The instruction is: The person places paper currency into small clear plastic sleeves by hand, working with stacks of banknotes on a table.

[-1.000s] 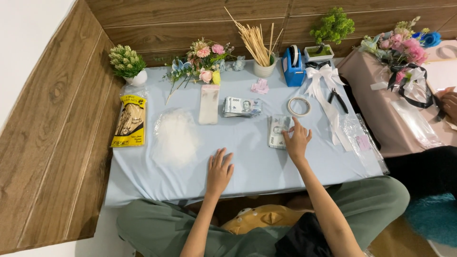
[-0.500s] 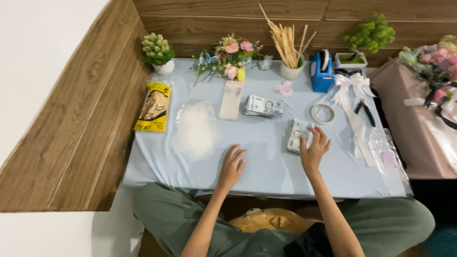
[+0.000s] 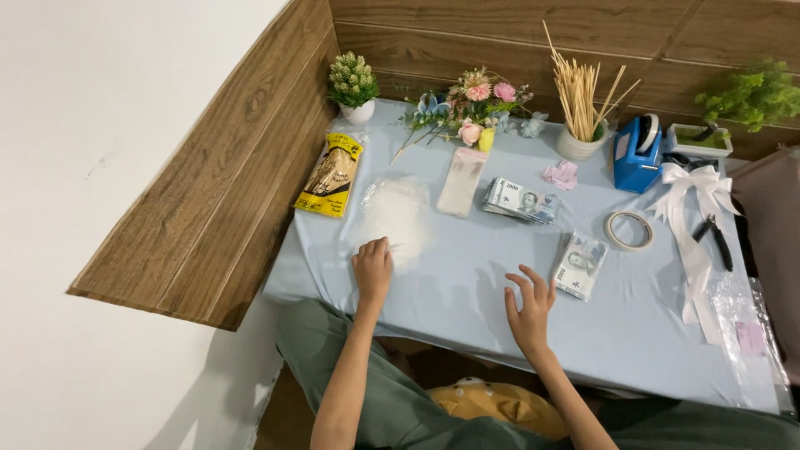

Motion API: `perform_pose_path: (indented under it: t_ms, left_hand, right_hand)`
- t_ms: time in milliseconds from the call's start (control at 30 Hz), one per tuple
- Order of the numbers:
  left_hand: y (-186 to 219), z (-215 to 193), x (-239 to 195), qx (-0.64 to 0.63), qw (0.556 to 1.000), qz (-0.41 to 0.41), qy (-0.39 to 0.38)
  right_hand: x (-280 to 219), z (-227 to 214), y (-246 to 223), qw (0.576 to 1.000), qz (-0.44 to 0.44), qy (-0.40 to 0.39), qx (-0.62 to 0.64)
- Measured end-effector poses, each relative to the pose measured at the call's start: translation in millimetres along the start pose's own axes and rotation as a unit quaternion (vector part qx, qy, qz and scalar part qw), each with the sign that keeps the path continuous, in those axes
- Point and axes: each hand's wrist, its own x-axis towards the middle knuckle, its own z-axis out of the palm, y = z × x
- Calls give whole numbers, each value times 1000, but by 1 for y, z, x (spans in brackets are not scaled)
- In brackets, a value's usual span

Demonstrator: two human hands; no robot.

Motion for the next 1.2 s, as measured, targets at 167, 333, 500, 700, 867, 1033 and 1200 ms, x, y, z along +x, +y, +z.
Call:
perform_pose_path:
  t_ms: [167,333,500,700,867,1033,1200]
  left_hand:
    - [4,6,5,-3,1000,21,16]
    - [10,-16,10,-55,998,28,19]
    - [22,-28,9,-169,984,56,13]
    - [32,-36,8,-265,959,94,-36]
    - [30,-54,14,-382,924,21,-8]
    - [31,-58,14,-377,926,8,10]
    - [48,-56,10,-393,919,-5,-18]
  right_hand:
    - [15,23,-26,999,-35,-40,12]
    - [40,60,-46,993,-72,-94,24]
    - [62,97,-71,976,-90,-200,-20]
    - [82,128,-58,987,-104,-122,-21]
    - [94,97,-48,992,-58,-109,29]
    - [88,75,-17,988,1,-140,68]
    - [85,44,-11,996,-29,-72,39]
